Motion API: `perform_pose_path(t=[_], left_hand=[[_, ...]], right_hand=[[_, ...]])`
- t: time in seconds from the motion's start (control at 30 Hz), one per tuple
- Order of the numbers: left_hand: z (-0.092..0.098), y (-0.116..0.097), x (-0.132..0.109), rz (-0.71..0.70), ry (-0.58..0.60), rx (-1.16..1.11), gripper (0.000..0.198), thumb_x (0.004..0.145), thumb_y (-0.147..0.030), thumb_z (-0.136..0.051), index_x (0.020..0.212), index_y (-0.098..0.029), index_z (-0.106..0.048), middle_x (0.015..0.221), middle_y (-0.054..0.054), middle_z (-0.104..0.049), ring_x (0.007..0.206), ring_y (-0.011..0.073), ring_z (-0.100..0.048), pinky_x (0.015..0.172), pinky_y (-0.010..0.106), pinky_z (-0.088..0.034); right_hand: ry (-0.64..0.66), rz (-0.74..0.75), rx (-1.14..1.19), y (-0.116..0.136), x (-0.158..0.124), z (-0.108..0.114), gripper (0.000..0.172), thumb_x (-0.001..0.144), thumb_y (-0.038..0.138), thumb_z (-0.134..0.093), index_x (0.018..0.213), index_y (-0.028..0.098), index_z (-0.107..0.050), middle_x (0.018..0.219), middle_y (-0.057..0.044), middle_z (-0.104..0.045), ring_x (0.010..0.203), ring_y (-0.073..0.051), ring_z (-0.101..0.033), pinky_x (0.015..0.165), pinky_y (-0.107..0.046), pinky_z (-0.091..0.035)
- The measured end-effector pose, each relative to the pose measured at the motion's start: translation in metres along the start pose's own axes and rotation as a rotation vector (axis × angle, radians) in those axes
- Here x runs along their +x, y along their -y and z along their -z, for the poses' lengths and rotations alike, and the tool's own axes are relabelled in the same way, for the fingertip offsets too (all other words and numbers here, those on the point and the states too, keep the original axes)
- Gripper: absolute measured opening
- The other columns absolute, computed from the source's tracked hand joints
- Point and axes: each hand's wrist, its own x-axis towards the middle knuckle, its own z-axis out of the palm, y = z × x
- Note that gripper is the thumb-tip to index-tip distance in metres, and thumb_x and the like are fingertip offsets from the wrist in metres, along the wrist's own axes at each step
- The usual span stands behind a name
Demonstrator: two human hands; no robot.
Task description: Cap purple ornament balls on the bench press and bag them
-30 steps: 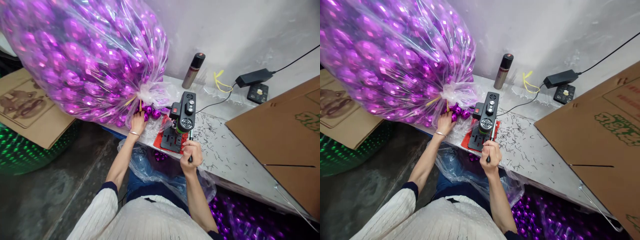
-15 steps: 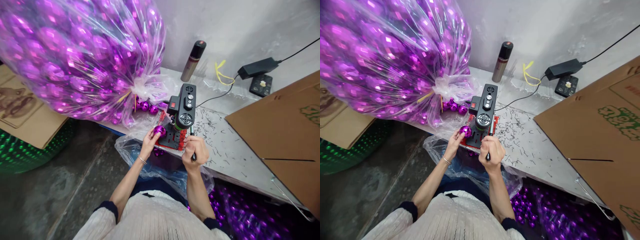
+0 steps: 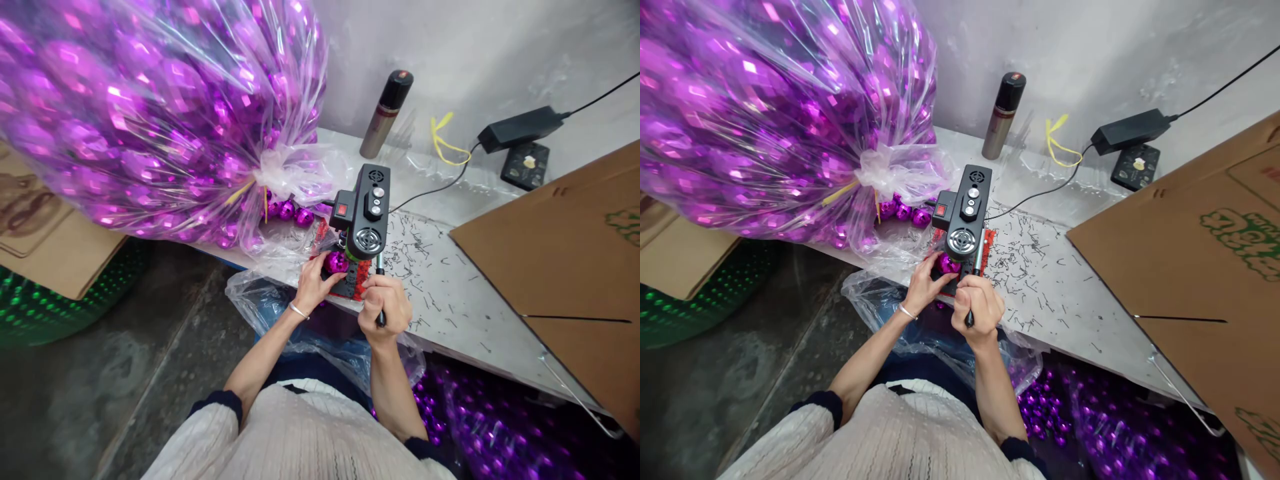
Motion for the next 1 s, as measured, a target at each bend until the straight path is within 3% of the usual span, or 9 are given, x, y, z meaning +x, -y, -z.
perform_pose_path(t=[0.33, 0.6, 0.8, 1.0], left_hand=[[0.007, -0.001, -0.008, -0.075, 0.046, 0.06, 0.065, 0.088, -0.058, -0.069, 0.136, -0.017, -0.056, 0.124, 0.016, -0.071, 0.118, 0.03, -0.068, 0.102, 0.046, -0.054], [-0.004, 0.004, 0.007, -0.116, 0.011, 0.036, 0.063, 0.091, -0.055, -0.066, 0.139, -0.016, -0.052, 0.126, 0.017, -0.07, 0.119, 0.0301, -0.068, 0.103, 0.048, -0.054], [0.008, 0.01, 0.002, -0.184, 0.113, 0.011, 0.064, 0.094, -0.055, -0.062, 0.144, -0.017, -0.047, 0.134, 0.018, -0.066, 0.127, 0.0306, -0.063, 0.108, 0.049, -0.05], [0.014, 0.012, -0.005, -0.166, 0.126, -0.002, 0.066, 0.095, -0.056, -0.06, 0.146, -0.017, -0.047, 0.137, 0.019, -0.064, 0.133, 0.0312, -0.06, 0.111, 0.049, -0.049]], right_hand=[[0.002, -0.003, 0.007, 0.0, -0.001, 0.0, 0.021, 0.097, 0.015, -0.048, 0.078, 0.021, -0.055, 0.073, -0.002, -0.064, 0.065, -0.012, -0.061, 0.059, -0.025, -0.046], [0.019, 0.006, -0.01, 0.0, 0.0, 0.002, 0.021, 0.097, 0.014, -0.047, 0.078, 0.02, -0.054, 0.073, -0.002, -0.064, 0.066, -0.012, -0.061, 0.059, -0.024, -0.046], [0.018, 0.007, -0.019, 0.0, 0.0, 0.002, 0.021, 0.097, 0.013, -0.047, 0.078, 0.021, -0.054, 0.073, -0.001, -0.064, 0.065, -0.011, -0.06, 0.059, -0.024, -0.046], [0.016, 0.003, -0.016, 0.0, 0.0, 0.002, 0.021, 0.096, 0.012, -0.048, 0.078, 0.021, -0.054, 0.073, -0.001, -0.064, 0.065, -0.011, -0.06, 0.059, -0.024, -0.047]])
